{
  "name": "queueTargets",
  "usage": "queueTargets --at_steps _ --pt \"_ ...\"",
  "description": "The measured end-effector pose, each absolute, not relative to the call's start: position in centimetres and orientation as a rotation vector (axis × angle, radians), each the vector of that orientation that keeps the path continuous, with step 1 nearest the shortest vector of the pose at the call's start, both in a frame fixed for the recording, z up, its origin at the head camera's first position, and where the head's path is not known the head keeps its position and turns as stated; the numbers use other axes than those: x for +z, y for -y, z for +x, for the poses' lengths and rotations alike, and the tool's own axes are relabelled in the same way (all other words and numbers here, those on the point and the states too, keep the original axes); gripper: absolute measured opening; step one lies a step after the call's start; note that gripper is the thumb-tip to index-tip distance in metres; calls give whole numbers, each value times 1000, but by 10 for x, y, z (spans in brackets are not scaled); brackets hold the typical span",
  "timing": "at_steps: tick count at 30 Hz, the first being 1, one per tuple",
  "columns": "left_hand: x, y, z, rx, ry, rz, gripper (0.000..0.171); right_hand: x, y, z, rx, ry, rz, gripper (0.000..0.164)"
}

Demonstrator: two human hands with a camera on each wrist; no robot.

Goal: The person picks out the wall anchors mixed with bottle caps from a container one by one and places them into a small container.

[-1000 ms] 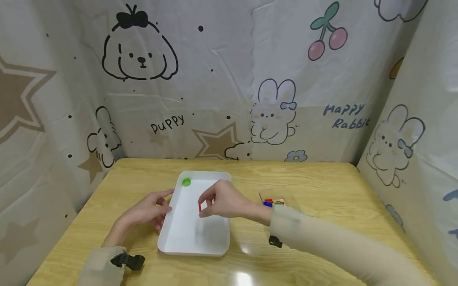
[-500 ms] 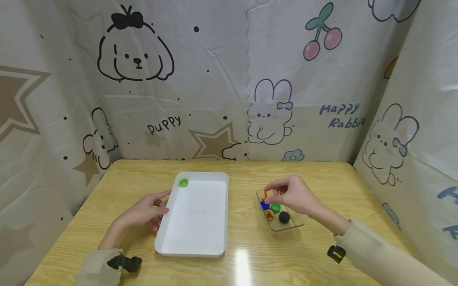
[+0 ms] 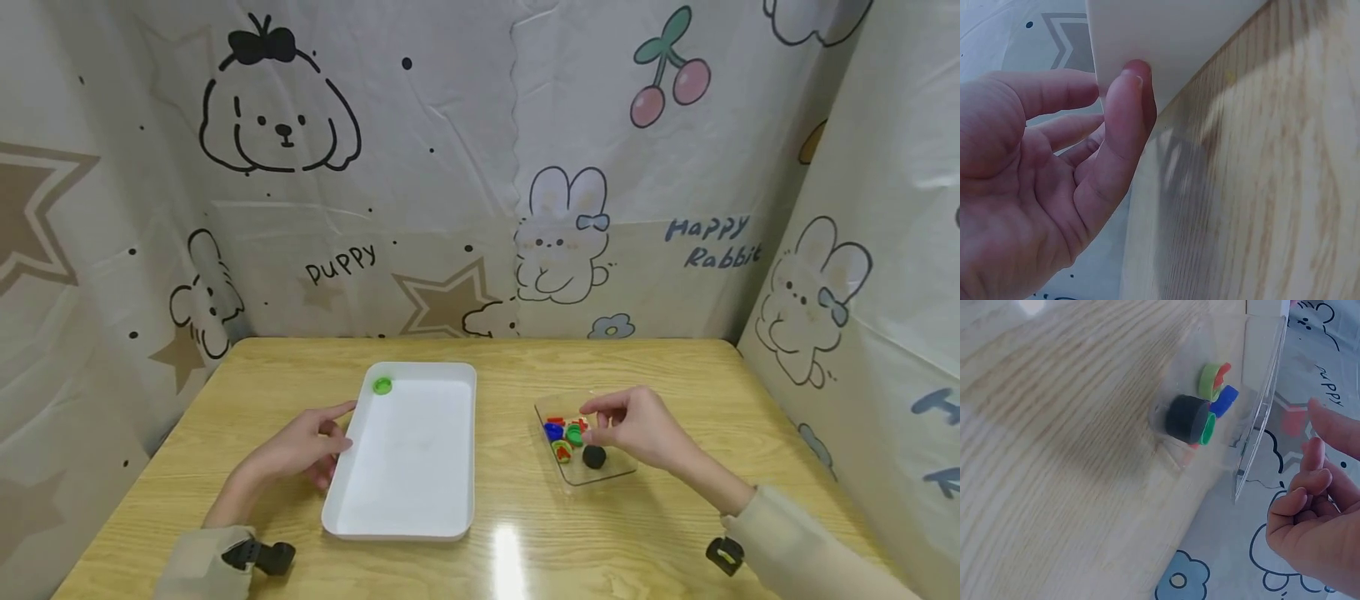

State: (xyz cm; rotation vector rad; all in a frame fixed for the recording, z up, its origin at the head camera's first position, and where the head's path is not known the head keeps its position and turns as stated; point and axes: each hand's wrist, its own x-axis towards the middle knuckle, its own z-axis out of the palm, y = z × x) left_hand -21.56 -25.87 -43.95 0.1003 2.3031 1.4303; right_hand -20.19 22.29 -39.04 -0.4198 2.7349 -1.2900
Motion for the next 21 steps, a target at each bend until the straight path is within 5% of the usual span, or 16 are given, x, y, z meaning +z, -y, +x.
queueTargets --at_steps 21 --pt "-442 261 -217 1439 -2295 114 66 -352 -145 -222 -1258 -2741 -597 38"
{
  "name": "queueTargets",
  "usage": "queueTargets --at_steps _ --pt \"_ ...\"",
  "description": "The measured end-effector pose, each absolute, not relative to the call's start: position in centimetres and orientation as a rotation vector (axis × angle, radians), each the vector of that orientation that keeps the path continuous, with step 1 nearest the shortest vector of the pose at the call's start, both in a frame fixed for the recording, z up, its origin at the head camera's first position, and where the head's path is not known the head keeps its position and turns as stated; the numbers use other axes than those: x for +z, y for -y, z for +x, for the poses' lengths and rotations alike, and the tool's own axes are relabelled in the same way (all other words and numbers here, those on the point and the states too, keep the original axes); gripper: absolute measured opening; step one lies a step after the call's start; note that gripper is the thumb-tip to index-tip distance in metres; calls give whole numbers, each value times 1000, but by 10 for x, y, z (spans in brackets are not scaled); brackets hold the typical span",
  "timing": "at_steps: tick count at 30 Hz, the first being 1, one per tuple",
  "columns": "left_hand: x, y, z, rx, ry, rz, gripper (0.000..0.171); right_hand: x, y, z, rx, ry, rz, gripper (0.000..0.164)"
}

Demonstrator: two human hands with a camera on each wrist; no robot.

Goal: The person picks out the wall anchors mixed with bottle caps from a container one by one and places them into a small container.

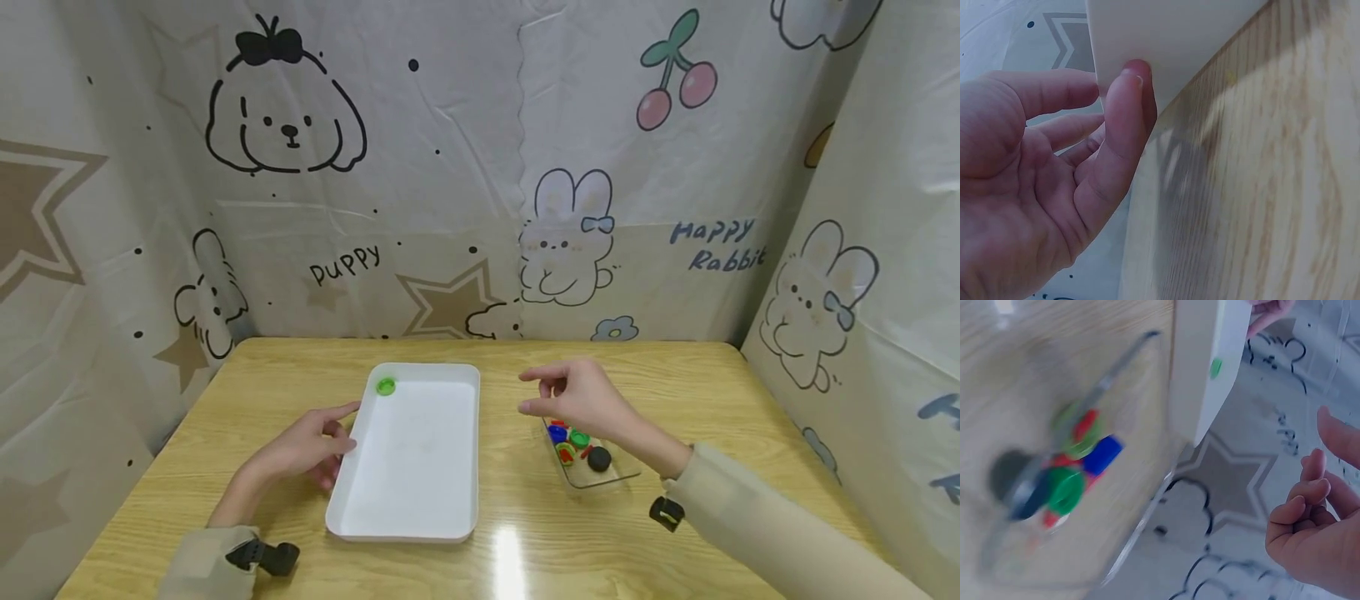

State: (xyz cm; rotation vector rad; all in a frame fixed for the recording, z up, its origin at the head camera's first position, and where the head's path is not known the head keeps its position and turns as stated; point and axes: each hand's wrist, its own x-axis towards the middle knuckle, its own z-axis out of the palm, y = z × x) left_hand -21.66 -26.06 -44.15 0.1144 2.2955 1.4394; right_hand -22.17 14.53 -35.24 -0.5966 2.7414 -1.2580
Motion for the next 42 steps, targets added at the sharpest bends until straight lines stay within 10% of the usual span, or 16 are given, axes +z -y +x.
queueTargets --at_steps 23,42 --pt "-442 260 -218 1439 -2286 118 66 -400 22 -296 -1087 -2639 -694 49" --pt "-444 264 -219 1462 -2270 138 66 -440 50 -328 -991 -2614 -578 54"
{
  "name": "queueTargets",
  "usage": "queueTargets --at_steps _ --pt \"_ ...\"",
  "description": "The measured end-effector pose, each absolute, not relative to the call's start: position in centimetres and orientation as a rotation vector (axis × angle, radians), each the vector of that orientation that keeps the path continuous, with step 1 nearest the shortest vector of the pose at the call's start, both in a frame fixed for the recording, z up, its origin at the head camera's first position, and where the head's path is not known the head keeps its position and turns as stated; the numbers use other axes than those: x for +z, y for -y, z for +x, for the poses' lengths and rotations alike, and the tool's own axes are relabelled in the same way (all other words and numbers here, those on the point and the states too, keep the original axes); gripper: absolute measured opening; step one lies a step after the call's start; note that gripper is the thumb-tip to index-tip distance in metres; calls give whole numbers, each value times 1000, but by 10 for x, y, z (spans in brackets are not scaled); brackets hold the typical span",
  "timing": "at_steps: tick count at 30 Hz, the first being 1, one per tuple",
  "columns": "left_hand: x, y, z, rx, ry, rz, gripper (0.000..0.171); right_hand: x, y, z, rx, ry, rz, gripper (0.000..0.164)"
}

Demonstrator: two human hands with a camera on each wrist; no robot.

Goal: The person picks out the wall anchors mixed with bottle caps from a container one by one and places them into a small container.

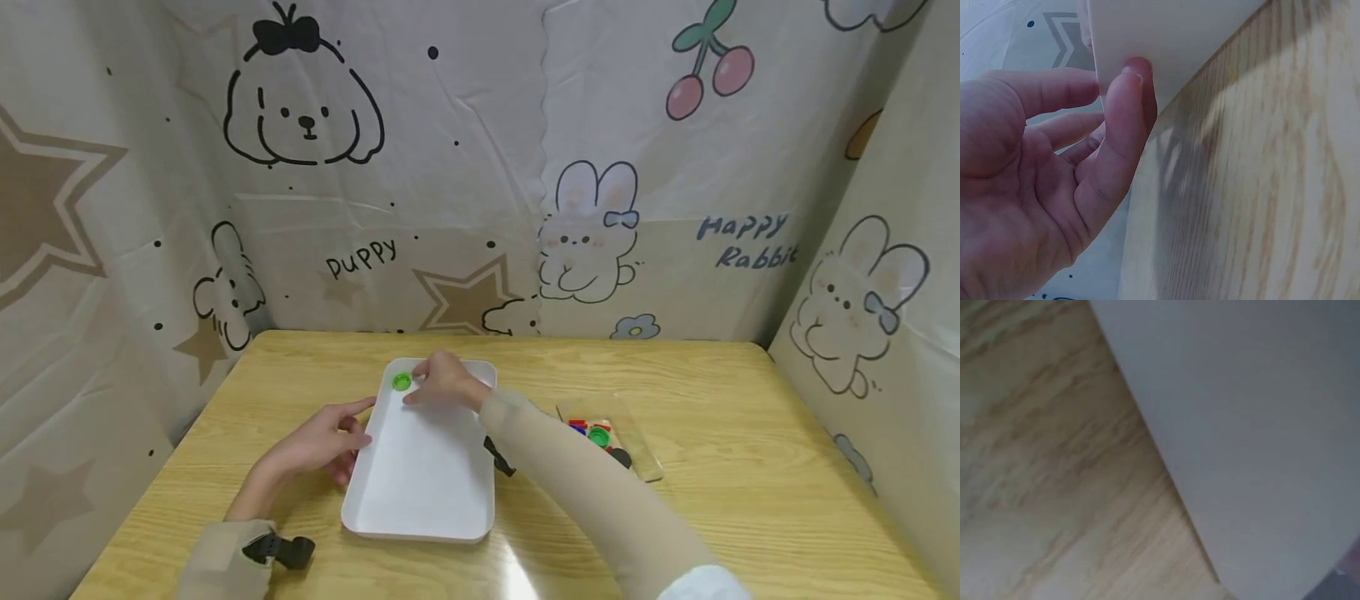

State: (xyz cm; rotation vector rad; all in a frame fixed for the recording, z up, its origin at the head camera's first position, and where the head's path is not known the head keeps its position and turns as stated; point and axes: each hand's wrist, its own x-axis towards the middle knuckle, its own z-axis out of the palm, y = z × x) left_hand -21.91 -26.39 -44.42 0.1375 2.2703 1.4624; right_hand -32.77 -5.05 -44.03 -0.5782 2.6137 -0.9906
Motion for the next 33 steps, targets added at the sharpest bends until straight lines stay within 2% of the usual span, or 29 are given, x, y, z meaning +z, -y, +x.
queueTargets --at_steps 18,28,33 --pt "-439 260 -216 1457 -2270 157 66 -449 53 -331 -1038 -2484 -772 36" --pt "-438 259 -216 1467 -2249 147 66 -449 53 -327 -988 -2490 -805 35" --pt "-441 263 -217 1451 -2268 124 66 -437 48 -326 -1005 -2462 -842 35"
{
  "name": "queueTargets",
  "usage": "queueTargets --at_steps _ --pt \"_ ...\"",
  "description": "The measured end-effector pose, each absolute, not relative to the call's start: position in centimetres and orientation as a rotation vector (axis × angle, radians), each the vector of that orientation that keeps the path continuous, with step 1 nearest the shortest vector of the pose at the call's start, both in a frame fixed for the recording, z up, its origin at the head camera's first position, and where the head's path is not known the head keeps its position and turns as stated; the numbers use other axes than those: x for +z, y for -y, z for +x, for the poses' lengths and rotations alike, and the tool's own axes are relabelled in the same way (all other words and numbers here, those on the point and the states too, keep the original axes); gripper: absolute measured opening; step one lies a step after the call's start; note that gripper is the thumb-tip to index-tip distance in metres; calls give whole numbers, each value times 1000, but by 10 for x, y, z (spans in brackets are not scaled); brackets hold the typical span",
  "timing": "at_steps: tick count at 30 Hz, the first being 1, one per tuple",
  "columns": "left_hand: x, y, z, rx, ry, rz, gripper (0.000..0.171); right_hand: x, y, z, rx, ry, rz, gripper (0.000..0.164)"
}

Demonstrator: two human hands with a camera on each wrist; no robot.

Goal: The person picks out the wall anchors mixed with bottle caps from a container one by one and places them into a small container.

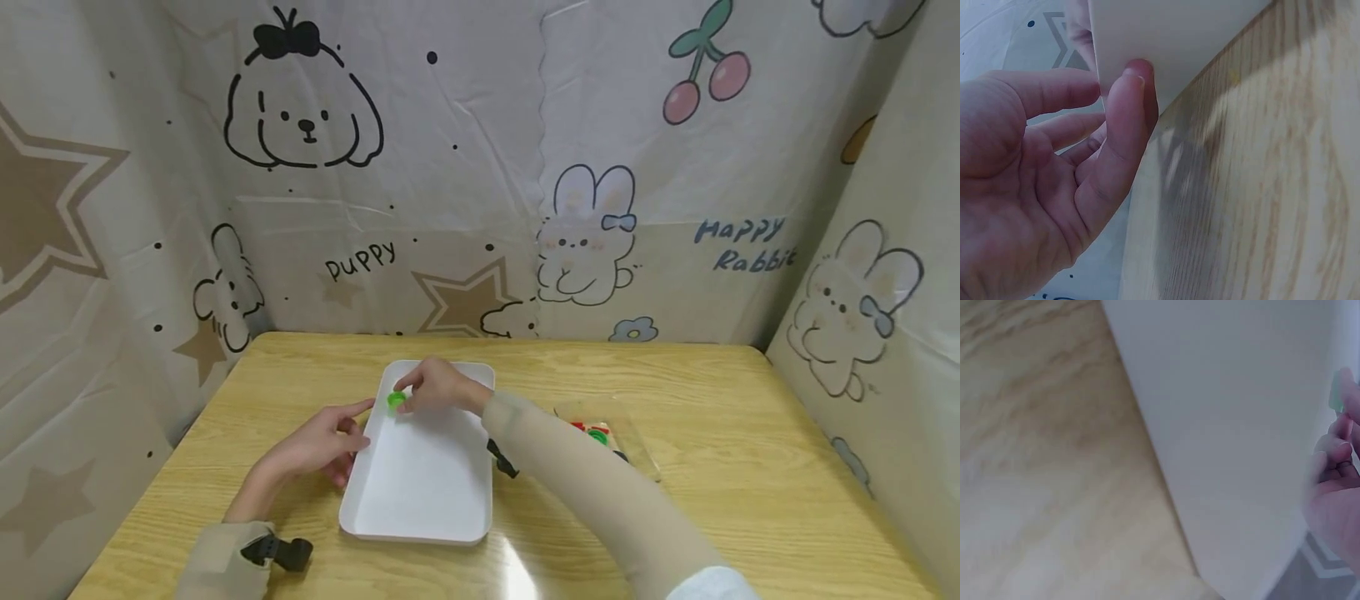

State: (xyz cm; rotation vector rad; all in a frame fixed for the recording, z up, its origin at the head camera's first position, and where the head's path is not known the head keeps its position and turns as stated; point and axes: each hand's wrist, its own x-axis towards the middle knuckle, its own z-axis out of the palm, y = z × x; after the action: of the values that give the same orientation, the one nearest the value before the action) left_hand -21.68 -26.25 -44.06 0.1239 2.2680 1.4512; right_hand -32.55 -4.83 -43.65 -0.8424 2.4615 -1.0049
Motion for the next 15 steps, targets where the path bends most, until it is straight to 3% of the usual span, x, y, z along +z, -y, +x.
queueTargets --at_steps 8,15 --pt "-440 259 -216 1434 -2293 94 66 -389 16 -307 -1094 -2353 -983 35" --pt "-439 258 -215 1442 -2294 89 66 -350 -39 -285 -1114 -2404 -1093 33"
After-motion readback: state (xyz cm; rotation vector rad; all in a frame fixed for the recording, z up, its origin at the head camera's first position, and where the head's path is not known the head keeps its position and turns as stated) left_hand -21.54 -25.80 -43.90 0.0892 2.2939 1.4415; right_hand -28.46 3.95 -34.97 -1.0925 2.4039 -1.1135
